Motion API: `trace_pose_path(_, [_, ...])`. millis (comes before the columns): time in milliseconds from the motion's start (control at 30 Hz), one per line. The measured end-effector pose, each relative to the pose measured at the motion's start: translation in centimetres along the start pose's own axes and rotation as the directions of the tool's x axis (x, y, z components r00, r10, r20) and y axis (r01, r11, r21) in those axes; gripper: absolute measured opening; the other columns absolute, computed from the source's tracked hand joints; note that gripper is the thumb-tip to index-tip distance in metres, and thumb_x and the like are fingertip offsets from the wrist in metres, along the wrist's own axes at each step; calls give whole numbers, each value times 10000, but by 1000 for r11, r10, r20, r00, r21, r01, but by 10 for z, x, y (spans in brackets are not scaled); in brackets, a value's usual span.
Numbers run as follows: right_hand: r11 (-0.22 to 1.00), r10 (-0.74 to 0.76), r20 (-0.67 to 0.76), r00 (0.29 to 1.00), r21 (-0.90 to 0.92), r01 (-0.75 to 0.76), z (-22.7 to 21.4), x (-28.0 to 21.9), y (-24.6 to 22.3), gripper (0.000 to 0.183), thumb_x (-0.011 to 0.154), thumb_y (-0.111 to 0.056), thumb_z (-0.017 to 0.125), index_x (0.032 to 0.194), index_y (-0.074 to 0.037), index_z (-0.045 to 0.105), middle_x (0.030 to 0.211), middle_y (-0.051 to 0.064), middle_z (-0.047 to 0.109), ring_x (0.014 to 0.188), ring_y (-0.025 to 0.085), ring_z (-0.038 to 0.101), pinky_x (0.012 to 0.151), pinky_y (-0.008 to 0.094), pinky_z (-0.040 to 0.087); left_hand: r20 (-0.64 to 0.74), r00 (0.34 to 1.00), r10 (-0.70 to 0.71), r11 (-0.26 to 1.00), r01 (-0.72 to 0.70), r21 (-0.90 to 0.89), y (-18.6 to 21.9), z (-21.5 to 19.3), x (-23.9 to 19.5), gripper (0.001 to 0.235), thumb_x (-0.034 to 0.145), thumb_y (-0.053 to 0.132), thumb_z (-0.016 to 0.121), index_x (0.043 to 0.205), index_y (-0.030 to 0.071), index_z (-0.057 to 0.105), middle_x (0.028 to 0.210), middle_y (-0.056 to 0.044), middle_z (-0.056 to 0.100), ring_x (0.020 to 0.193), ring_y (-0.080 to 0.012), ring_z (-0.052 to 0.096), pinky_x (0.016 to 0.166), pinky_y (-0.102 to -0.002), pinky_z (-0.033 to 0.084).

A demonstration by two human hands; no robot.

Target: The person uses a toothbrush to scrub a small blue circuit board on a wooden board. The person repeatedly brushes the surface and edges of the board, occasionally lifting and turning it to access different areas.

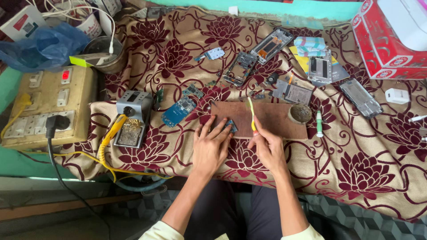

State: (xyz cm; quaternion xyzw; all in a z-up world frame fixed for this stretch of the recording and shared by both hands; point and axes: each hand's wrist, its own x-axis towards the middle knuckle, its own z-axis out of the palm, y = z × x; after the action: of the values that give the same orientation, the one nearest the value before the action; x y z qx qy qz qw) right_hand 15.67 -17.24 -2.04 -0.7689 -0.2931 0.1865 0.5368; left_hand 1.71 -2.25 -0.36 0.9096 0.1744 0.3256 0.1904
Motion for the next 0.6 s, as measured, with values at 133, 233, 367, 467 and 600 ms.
trace_pose_path(133, [963,-258,-15,966,-90,256,5,-16,-9,530,1009,-122,542,1532,-82,464,720,62,740,649,93,690,623,275,550,-69,994,-81,990,72,-121,-3,0,-4,253,919,209,743,1105,46,794,1270,-52,730,1284,-272,588,1038,-428,451])
trace_pose_path(233, [955,-229,19,973,-190,228,7,-25,-23,507,962,-121,564,1465,-73,525,757,93,769,653,124,741,609,311,584,-107,988,-116,980,96,-177,-4,0,-2,248,871,202,787,1046,26,798,1217,-79,741,1214,-280,603,1006,-409,477])
trace_pose_path(367, [896,52,140,989,-443,16,4,-28,-53,446,930,-98,580,1369,-135,645,800,177,757,617,216,754,602,380,585,-138,986,-94,983,70,-167,-4,-3,-3,232,855,177,785,1036,33,809,1197,-89,742,1171,-288,603,984,-406,489])
trace_pose_path(467, [809,136,148,980,-587,-24,5,-21,-81,471,926,-65,562,1382,-160,632,815,213,736,611,263,739,618,421,561,-139,985,-105,982,81,-169,-3,-5,1,213,846,170,789,1020,52,822,1166,-62,756,1129,-275,607,944,-402,491])
trace_pose_path(600, [654,262,170,950,-755,-46,3,-18,-107,562,935,-79,584,1482,-201,540,814,272,690,670,332,702,667,452,549,-142,978,-153,973,125,-193,1,-10,3,190,841,189,806,986,67,829,1136,-38,774,1021,-255,613,884,-384,500])
